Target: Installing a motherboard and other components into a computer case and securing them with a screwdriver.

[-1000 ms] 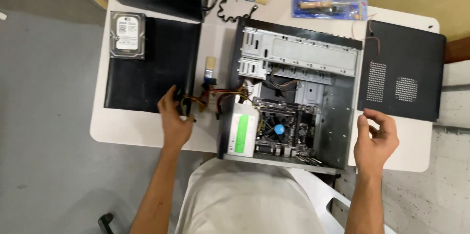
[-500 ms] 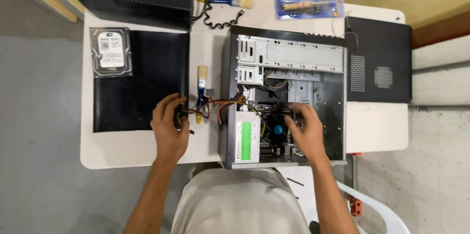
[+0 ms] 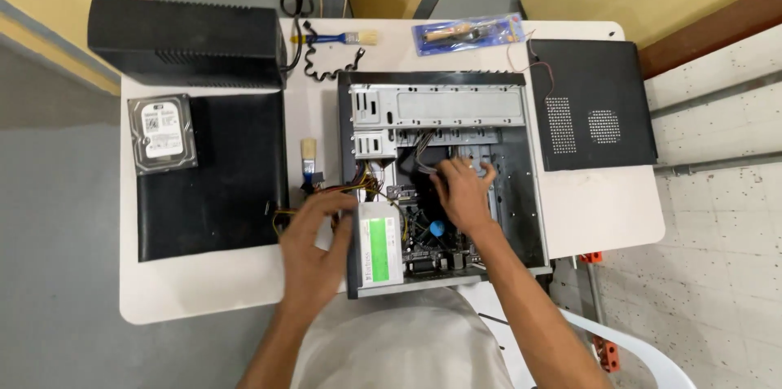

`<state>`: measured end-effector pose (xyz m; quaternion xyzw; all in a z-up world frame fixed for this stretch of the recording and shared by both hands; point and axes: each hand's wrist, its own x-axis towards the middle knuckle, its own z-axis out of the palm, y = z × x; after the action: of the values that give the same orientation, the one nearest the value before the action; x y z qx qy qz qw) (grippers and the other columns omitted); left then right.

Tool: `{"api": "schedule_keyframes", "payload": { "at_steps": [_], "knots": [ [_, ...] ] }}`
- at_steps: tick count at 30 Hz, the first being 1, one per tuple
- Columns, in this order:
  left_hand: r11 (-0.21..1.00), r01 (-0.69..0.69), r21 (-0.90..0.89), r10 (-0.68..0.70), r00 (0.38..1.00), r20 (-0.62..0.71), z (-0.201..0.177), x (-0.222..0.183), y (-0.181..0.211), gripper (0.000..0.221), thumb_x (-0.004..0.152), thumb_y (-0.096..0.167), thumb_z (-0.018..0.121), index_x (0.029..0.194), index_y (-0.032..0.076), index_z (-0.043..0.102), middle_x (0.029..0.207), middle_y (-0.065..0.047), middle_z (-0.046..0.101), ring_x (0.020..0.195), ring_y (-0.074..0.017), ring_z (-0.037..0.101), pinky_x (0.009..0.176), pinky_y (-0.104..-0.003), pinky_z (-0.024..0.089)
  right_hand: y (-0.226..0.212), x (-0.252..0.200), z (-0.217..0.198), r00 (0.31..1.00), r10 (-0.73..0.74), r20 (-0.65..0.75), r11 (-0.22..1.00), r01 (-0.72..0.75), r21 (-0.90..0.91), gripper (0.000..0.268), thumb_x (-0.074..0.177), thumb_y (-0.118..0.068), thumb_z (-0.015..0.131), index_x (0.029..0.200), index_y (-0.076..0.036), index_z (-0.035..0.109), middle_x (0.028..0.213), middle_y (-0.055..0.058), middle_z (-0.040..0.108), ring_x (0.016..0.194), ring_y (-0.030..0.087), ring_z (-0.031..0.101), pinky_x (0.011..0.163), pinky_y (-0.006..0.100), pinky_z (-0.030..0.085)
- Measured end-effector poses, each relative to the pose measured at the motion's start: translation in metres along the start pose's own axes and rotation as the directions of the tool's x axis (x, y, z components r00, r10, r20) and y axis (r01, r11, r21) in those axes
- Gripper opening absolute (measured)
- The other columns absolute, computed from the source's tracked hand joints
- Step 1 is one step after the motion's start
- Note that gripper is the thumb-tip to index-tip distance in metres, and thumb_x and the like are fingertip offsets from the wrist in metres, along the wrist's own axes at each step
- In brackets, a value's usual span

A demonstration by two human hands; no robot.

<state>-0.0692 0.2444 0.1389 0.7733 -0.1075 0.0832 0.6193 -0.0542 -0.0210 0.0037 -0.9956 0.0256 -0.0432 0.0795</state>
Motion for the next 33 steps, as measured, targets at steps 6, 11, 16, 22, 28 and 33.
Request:
{"api": "schedule_keyframes", "payload": {
  "at_steps": [6, 11, 16, 22, 28, 33],
  "knots": [
    [0.878, 0.355, -0.321, -0.289, 0.928, 0.235, 0.073, -0.011, 0.006, 0.033, 0.083, -0.001, 0.059, 0.115, 0.006, 0.06, 0.109, -0.015, 0.061, 0.113, -0.0307, 0.053, 0.091, -0.043, 0.045, -0.003, -0.008, -0.025, 0.996, 0.057, 0.064, 0.987, -0.066, 0.15, 0.011, 0.094, -0.033, 0.051, 0.1, -0.026, 0.058, 0.089, -0.009, 0.06, 0.092, 0.012, 0.06, 0.097, 0.045, 0.035],
    [0.374, 0.773, -0.513, -0.645, 0.614, 0.455, 0.13, 0.002, 0.021, 0.08, 0.084, 0.015, 0.057, 0.145, -0.002, 0.008, 0.146, -0.03, 0.005, 0.138, -0.0435, 0.003, 0.112, -0.052, 0.014, 0.0, -0.004, -0.025, 0.997, 0.055, 0.048, 0.9, -0.071, 0.43, 0.01, 0.09, -0.019, 0.055, 0.098, -0.015, 0.06, 0.082, 0.005, 0.059, 0.087, 0.029, 0.062, 0.081, 0.045, 0.048],
    [0.298, 0.783, -0.546, -0.757, 0.542, 0.364, 0.184, 0.012, -0.026, 0.072, 0.086, 0.025, 0.06, 0.136, 0.002, 0.015, 0.137, -0.02, 0.015, 0.13, -0.0333, 0.017, 0.105, -0.049, 0.015, -0.01, -0.003, -0.047, 0.999, 0.042, 0.005, 0.82, -0.037, 0.571, 0.019, 0.086, -0.013, 0.055, 0.105, -0.014, 0.06, 0.086, 0.007, 0.059, 0.087, 0.032, 0.062, 0.078, 0.043, 0.049],
    [0.457, 0.693, -0.558, -0.791, 0.603, 0.101, 0.226, 0.007, -0.099, 0.017, 0.088, 0.017, 0.059, 0.102, 0.008, 0.058, 0.1, -0.005, 0.054, 0.097, -0.0173, 0.048, 0.088, -0.032, 0.037, 0.001, -0.006, -0.066, 0.996, 0.08, 0.036, 0.813, -0.087, 0.576, 0.049, 0.077, -0.017, 0.064, 0.124, -0.008, 0.052, 0.117, 0.018, 0.053, 0.113, 0.042, 0.049, 0.092, 0.056, 0.042],
    [0.558, 0.639, -0.529, -0.812, 0.553, -0.187, 0.254, 0.006, -0.146, 0.02, 0.095, 0.016, 0.047, 0.114, 0.01, 0.047, 0.108, -0.006, 0.049, 0.101, -0.0177, 0.046, 0.091, -0.033, 0.035, 0.055, -0.002, -0.004, 0.838, 0.324, 0.439, 0.889, -0.429, 0.162, 0.044, 0.081, -0.032, 0.063, 0.123, -0.022, 0.055, 0.121, 0.008, 0.053, 0.121, 0.032, 0.045, 0.096, 0.065, 0.033],
    [0.679, 0.516, -0.522, -0.73, 0.554, -0.402, 0.281, 0.008, -0.169, 0.023, 0.096, 0.011, 0.043, 0.118, 0.007, 0.046, 0.114, -0.013, 0.048, 0.109, -0.022, 0.048, 0.097, -0.035, 0.037, 0.047, 0.021, 0.012, 0.784, 0.232, 0.576, 0.94, -0.332, 0.074, 0.048, 0.084, -0.032, 0.058, 0.129, -0.017, 0.051, 0.133, 0.009, 0.049, 0.127, 0.029, 0.041, 0.095, 0.072, 0.023]
  ]
}}
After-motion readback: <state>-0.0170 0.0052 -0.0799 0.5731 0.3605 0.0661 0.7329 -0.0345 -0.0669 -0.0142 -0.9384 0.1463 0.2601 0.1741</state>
